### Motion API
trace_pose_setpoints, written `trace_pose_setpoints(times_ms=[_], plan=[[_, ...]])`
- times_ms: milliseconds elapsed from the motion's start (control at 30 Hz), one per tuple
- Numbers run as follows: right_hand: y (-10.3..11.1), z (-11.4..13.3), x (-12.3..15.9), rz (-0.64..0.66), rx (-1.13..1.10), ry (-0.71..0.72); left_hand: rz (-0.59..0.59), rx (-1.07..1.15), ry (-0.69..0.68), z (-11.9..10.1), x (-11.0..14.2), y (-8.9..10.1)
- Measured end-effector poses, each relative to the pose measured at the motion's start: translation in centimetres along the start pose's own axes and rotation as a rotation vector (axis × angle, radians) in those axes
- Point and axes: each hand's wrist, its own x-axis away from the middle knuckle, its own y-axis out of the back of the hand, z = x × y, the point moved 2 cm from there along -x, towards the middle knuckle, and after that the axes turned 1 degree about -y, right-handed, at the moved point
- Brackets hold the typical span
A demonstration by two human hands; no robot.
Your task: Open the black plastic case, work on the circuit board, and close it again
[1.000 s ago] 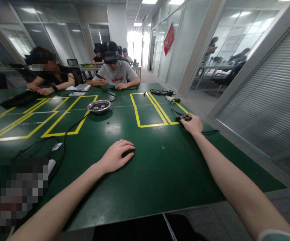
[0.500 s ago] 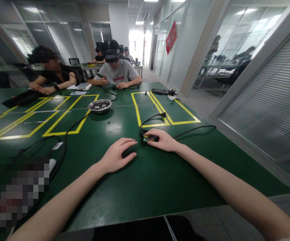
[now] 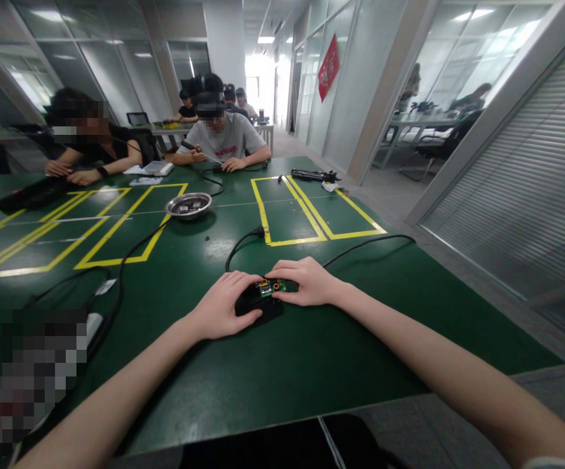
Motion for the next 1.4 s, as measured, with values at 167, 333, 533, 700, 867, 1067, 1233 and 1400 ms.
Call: trace_pose_setpoints(times_ms=[167, 333, 533, 700, 867, 1067, 1233, 1400], plan=[[1.2, -1.2, 0.2, 0.050, 0.061, -0.057, 0.012, -0.020, 0.017, 0.2, 0.0, -0.1], [1.9, -1.9, 0.5, 0.075, -0.001, -0.127, 0.017, -0.042, 0.027, 0.6, 0.0, -0.3], [2.4, -3.2, 0.8, 0.153, 0.080, -0.237, 0.004, -0.093, 0.048, 1.1, 0.1, -0.3], [2.0, -3.5, 0.9, 0.159, 0.086, -0.259, -0.022, -0.115, 0.072, 1.4, 0.0, -0.3], [1.3, -2.5, 0.7, 0.171, 0.027, -0.219, -0.018, -0.112, 0.072, 1.3, 0.0, -0.3], [0.5, -1.7, 0.2, 0.211, 0.052, -0.225, -0.014, -0.055, 0.047, 1.3, 0.0, -0.4], [-0.2, -1.2, 0.0, 0.253, 0.085, -0.243, -0.017, -0.006, 0.069, 1.9, 0.1, -0.7], [-0.3, -1.3, -0.2, 0.241, 0.095, -0.283, -0.017, 0.002, 0.089, 2.1, 0.2, -0.6]])
